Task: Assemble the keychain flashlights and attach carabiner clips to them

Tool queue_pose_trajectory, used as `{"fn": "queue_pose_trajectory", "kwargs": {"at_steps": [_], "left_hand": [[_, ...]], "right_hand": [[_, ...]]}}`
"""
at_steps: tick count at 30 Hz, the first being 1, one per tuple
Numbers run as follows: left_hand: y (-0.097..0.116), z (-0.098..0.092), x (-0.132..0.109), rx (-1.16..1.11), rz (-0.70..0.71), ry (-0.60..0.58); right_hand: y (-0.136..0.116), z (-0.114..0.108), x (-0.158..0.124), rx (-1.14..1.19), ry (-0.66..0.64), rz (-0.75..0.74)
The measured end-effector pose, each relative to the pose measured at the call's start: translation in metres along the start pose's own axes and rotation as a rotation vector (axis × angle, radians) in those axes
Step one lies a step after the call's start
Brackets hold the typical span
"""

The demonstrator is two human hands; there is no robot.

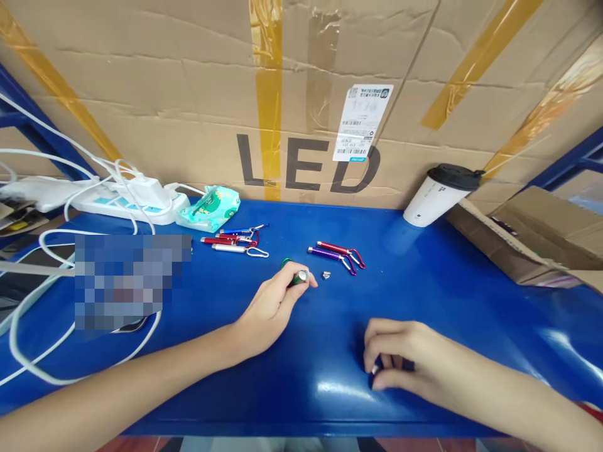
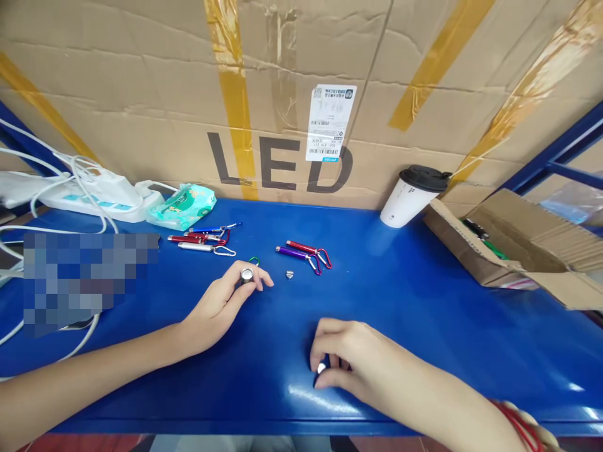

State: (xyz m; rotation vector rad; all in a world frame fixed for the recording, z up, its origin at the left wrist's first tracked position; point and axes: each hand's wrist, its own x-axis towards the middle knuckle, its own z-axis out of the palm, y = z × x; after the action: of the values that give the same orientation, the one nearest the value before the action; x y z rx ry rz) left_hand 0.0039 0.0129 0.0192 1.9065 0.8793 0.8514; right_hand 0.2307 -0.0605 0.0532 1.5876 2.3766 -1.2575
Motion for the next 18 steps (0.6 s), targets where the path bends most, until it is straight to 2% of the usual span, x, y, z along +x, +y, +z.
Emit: {"fn": "queue_pose_trajectory", "kwargs": {"at_steps": [7,11,13,15,18], "left_hand": [[0.006,-0.001,0.000,0.037,-0.036,-0.097],[0.007,-0.002,-0.002,-0.034,-0.033,-0.061],[0.006,-0.003,-0.004,-0.080,-0.030,-0.009],[0.006,-0.005,-0.006,-0.109,-0.031,0.065],[0.007,-0.008,-0.007,-0.108,-0.043,0.137]], "right_hand": [[0.000,-0.013,0.033,-0.030,0.155,0.090],[-0.010,-0.024,0.054,-0.133,0.098,0.026],[-0.018,-0.034,0.061,-0.191,0.119,0.001],[-0.030,-0.047,0.066,-0.218,0.238,-0.038],[-0.051,-0.066,0.071,-0.094,0.463,-0.138]]}}
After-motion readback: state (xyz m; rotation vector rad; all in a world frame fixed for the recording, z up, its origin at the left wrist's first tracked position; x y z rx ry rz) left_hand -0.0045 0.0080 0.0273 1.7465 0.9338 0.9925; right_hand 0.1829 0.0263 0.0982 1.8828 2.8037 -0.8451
